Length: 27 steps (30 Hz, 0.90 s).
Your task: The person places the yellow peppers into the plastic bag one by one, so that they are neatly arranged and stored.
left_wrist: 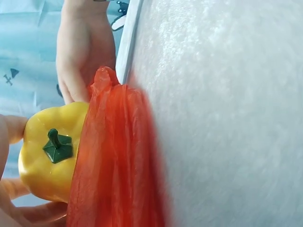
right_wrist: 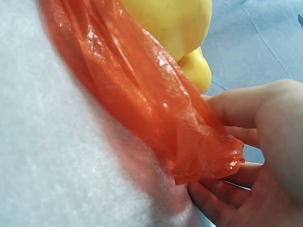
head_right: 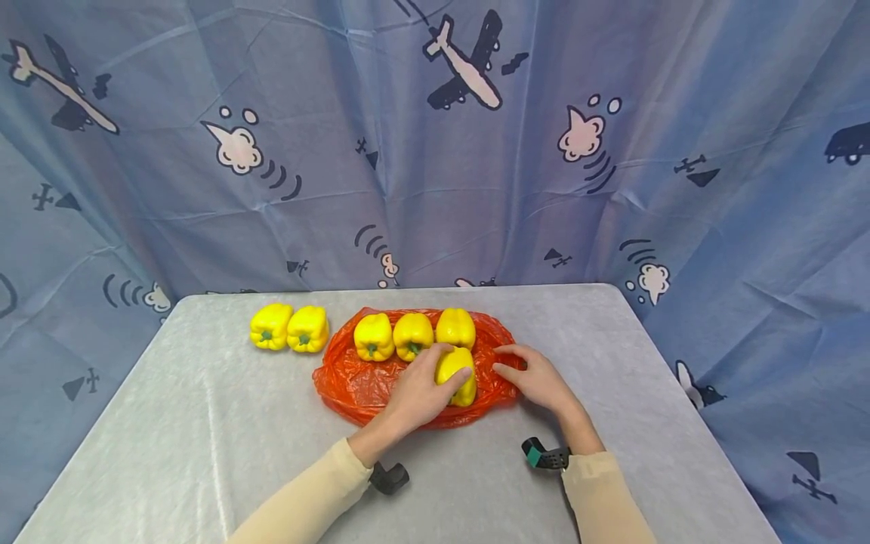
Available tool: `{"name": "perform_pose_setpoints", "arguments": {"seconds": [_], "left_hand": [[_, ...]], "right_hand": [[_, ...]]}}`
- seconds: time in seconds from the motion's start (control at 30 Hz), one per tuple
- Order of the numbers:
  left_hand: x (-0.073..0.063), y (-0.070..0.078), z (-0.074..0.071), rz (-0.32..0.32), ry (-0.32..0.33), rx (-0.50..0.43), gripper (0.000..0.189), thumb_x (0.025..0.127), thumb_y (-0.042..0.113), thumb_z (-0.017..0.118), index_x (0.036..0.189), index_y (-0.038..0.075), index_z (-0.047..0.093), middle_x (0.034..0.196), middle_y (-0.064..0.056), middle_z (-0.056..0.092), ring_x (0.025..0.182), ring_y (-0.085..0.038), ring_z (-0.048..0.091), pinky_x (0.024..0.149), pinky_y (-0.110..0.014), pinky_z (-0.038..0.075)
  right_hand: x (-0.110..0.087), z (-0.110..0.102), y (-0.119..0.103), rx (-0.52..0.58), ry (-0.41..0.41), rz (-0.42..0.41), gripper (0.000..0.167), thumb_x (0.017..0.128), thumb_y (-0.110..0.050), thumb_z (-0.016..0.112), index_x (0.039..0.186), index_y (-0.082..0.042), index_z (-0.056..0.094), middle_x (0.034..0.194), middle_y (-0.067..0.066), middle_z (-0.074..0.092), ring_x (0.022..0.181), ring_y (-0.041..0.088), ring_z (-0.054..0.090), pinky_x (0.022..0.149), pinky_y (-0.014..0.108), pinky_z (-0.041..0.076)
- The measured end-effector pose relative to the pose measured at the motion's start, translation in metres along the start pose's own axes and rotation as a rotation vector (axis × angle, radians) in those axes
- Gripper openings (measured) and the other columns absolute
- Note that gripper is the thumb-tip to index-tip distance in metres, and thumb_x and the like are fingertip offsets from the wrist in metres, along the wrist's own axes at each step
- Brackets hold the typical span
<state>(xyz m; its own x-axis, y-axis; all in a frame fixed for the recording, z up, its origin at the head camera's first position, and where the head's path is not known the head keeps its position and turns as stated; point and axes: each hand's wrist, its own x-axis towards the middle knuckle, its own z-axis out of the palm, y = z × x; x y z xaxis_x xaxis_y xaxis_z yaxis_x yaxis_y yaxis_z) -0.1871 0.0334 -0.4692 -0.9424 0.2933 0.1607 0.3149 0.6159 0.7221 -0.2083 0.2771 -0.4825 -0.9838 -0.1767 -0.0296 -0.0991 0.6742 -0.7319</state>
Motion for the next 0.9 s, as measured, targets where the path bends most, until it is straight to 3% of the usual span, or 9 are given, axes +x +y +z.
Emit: {"name": "perform_pose_setpoints", "arguments": {"seconds": [0.27, 0.57, 0.9], "left_hand": [[-0.0017, -0.002, 0.0067, -0.003, 0.013, 0.036, 0.057, 0.099, 0.058, 0.054, 0.138, 0.016, 0.054, 0.114, -0.005, 0.061, 0.092, -0.019, 0.057, 0.076, -0.035, 0.048], [-0.0009, -0.0038, 0.01, -0.014, 0.033, 0.052, 0.064, 0.099, 0.063, 0.05, 0.139, 0.013, 0.054, 0.121, -0.007, 0.063, 0.108, -0.026, 0.059, 0.087, -0.042, 0.048], [-0.0029, -0.0014, 0.0029, -0.042, -0.047, 0.025, 0.068, 0.1, 0.061, 0.05, 0.151, 0.015, 0.046, 0.141, -0.012, 0.056, 0.122, -0.031, 0.056, 0.1, -0.05, 0.046]], "right_hand": [[-0.0007, -0.0001, -0.004, -0.001, -0.004, 0.007, 0.046, 0.1, -0.035, 0.065, 0.136, -0.006, 0.062, 0.143, 0.024, 0.054, 0.132, 0.046, 0.046, 0.109, 0.066, 0.035], [-0.0007, -0.001, -0.006, -0.013, -0.005, 0.01, 0.047, 0.1, -0.035, 0.064, 0.137, -0.006, 0.062, 0.144, 0.024, 0.053, 0.133, 0.047, 0.045, 0.108, 0.067, 0.034], [-0.0009, -0.0007, -0.0044, 0.006, -0.007, 0.021, 0.048, 0.1, -0.036, 0.064, 0.138, -0.006, 0.061, 0.144, 0.024, 0.053, 0.133, 0.046, 0.045, 0.108, 0.067, 0.034]]}}
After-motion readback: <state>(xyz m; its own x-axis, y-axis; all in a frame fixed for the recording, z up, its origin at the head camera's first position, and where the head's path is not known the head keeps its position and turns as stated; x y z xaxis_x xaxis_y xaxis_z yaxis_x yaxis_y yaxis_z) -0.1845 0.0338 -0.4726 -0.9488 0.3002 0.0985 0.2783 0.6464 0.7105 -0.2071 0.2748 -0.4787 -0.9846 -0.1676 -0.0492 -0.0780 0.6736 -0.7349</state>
